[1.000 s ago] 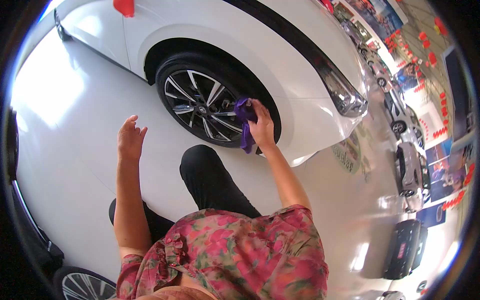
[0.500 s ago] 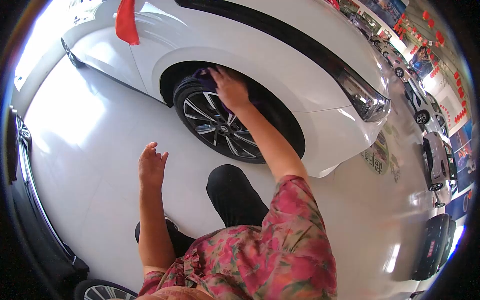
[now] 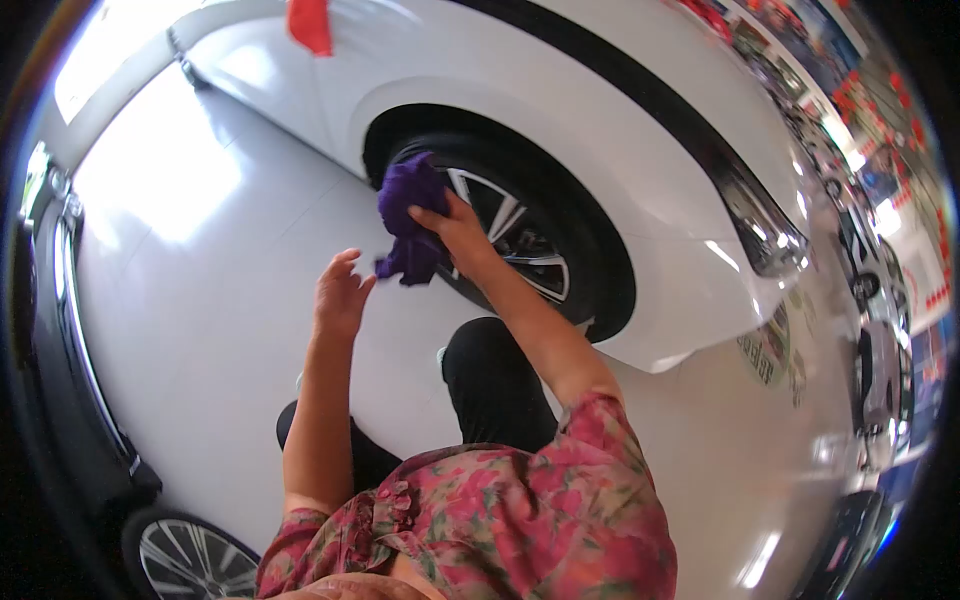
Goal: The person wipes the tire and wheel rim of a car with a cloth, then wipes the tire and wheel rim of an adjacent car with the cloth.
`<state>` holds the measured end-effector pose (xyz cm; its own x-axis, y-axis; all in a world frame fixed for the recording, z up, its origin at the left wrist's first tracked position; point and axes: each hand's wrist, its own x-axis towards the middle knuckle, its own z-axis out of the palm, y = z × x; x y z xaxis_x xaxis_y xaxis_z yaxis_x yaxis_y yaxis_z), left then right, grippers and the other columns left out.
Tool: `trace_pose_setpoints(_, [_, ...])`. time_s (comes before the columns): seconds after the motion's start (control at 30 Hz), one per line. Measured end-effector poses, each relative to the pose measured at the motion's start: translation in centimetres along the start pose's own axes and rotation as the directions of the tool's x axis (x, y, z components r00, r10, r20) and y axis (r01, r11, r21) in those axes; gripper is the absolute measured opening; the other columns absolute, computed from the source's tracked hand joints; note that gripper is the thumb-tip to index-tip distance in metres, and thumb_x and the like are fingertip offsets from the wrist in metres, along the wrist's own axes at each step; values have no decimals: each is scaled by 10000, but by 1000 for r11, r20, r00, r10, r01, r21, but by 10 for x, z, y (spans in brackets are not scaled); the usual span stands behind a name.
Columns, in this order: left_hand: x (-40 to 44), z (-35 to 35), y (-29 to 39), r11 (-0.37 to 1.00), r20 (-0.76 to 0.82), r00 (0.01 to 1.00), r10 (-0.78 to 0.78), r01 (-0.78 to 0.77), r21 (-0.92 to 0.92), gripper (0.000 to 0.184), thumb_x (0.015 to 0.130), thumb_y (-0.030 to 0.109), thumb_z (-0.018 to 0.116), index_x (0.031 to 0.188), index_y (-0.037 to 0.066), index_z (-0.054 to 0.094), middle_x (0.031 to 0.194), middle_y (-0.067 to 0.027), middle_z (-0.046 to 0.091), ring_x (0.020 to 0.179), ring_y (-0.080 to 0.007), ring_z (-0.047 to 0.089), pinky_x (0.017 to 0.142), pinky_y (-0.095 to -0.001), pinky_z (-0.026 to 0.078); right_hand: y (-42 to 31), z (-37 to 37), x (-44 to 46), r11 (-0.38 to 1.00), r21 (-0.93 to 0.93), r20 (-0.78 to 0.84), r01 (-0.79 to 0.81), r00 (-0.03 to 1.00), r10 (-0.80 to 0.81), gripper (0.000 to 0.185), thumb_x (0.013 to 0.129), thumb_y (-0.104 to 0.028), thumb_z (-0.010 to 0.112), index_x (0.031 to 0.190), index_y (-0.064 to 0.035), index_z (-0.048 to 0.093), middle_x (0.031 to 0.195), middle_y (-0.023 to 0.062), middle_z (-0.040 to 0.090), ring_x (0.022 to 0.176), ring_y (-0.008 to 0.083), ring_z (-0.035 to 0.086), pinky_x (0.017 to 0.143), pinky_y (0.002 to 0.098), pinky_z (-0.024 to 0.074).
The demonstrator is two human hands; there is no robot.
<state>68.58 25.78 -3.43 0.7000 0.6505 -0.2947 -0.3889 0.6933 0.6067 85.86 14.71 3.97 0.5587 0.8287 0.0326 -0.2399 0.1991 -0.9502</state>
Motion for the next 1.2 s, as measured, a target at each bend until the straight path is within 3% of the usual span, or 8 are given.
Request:
trace_pose_setpoints(0.2, [1,10,5,999,-74,997,-19,22,46,244,929,309,566,1062,117,637,771,-6,447,644,-79,418,715,-284,488,12,48,-33,925,333,88,-180,983,160,395,929,-215,654,1259,-32,539,1112,78,640,991,178,642,882,320,532])
trace_pose_setpoints(0.43, [-22,22,7,994,35,999,-24,28,-106,646,985,594,359,1360,83,489,1324,-97,548,1222,-245,530,1046,-396,435,68,63,-21,870,-411,48,273,959,-279,465,937,-364,588,1211,9,551,1094,180,628,1085,323,585,975,380,428])
trace_pose_setpoints(0.57, [2,-8,14,996,53,996,66,-63,-58,443,1010,425,468,1246,61,559,1158,-86,631,1050,-206,619,937,-352,501,49,67,-28,615,-734,80,288,936,-343,474,952,-415,530,1158,11,563,1077,231,608,1034,412,557,936,456,422])
trace_pose_setpoints(0.63, [-11,2,21,858,-40,898,438,-405,318,276,1017,289,511,1125,49,594,1030,-59,652,921,-140,625,850,-296,512,66,64,-25,510,-812,75,282,919,-388,503,963,-450,504,1093,31,574,1056,261,589,999,431,547,889,480,427])
trace_pose_setpoints(0.9, [-23,7,48,452,64,749,660,-464,762,242,969,178,576,1150,19,592,1073,-80,559,989,-156,568,880,-311,464,44,54,-34,731,-644,-14,225,952,-306,419,940,-360,599,1067,40,589,973,265,631,883,431,604,795,404,492])
trace_pose_setpoints(0.97, [-19,-3,46,379,108,821,560,-370,848,285,924,143,591,1183,24,585,1092,-92,552,1009,-166,556,903,-306,447,65,47,-20,870,-347,-75,349,915,-397,295,951,-206,613,1147,14,607,894,108,669,733,202,644,690,310,511])
trace_pose_setpoints(1.03, [-29,16,31,159,235,738,632,-421,893,249,923,156,561,1140,45,612,1133,-64,560,1019,-150,509,967,-313,380,55,38,-17,951,307,-144,47,990,-2,281,965,-199,595,1179,-20,621,889,-1,631,763,80,590,692,250,502])
trace_pose_setpoints(1.2, [-22,-5,23,84,333,920,205,-356,931,174,964,121,489,1062,48,614,1016,-107,589,887,-236,540,801,-359,434,47,41,-24,985,170,-131,-7,991,30,280,976,-219,579,1182,-45,654,857,-42,587,693,21,485,671,176,444])
